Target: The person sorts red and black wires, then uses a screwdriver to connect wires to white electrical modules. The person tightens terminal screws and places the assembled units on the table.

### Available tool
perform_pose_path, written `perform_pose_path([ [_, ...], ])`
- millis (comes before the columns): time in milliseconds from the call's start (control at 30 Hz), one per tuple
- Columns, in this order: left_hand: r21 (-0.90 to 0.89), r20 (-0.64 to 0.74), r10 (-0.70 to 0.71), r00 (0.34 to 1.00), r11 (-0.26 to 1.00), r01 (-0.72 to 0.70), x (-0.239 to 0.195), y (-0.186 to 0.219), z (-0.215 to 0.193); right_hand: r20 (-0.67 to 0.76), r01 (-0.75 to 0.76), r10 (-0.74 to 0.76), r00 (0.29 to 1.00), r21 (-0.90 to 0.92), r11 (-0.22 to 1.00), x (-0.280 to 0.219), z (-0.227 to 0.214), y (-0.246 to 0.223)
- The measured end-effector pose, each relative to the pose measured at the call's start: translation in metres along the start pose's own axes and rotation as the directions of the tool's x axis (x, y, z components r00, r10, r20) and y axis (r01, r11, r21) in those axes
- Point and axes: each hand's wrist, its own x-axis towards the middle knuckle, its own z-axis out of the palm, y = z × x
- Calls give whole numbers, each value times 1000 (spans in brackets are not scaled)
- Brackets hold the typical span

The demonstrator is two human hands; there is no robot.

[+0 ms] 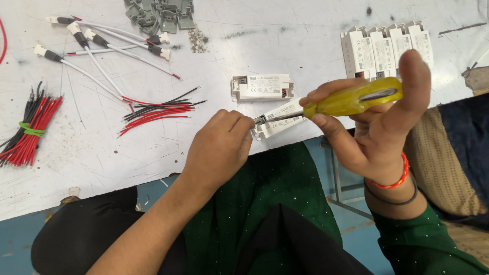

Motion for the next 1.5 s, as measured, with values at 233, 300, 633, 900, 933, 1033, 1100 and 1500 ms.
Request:
perform_pose_path([
  [233, 27, -23, 6, 1000, 1000, -5, 0, 0, -2, 0, -19, 19, 1000, -5, 1000, 0, -6, -3],
  [300, 28, -18, 5, 1000, 1000, -4, 0, 1, -2, -1, -34, 34, 999, 7, 999, 0, -6, -5],
  [633, 40, -9, 13, 1000, 999, -12, 1, 1, -5, -21, -82, 82, 996, 6, 997, 2, -8, -10],
  [900, 33, -18, 5, 1000, 999, -5, 4, -3, -4, -269, -332, 410, 872, 292, 897, -16, -23, 10],
  [933, 32, -18, 6, 1000, 999, -5, 5, -3, -5, -293, -377, 489, 821, 366, 851, -19, -26, 14],
  [1033, 29, -22, 11, 1000, 1000, -11, 7, -2, -9, -313, -451, 639, 703, 499, 740, -29, -35, 24],
  [1100, 27, -30, 21, 999, 999, -20, 8, -2, -13, -337, -461, 678, 653, 533, 710, -37, -39, 29],
  [1500, 59, -16, 28, 999, 998, -27, 16, -8, -22, -512, -267, 656, 554, 638, 723, -51, -29, 29],
])
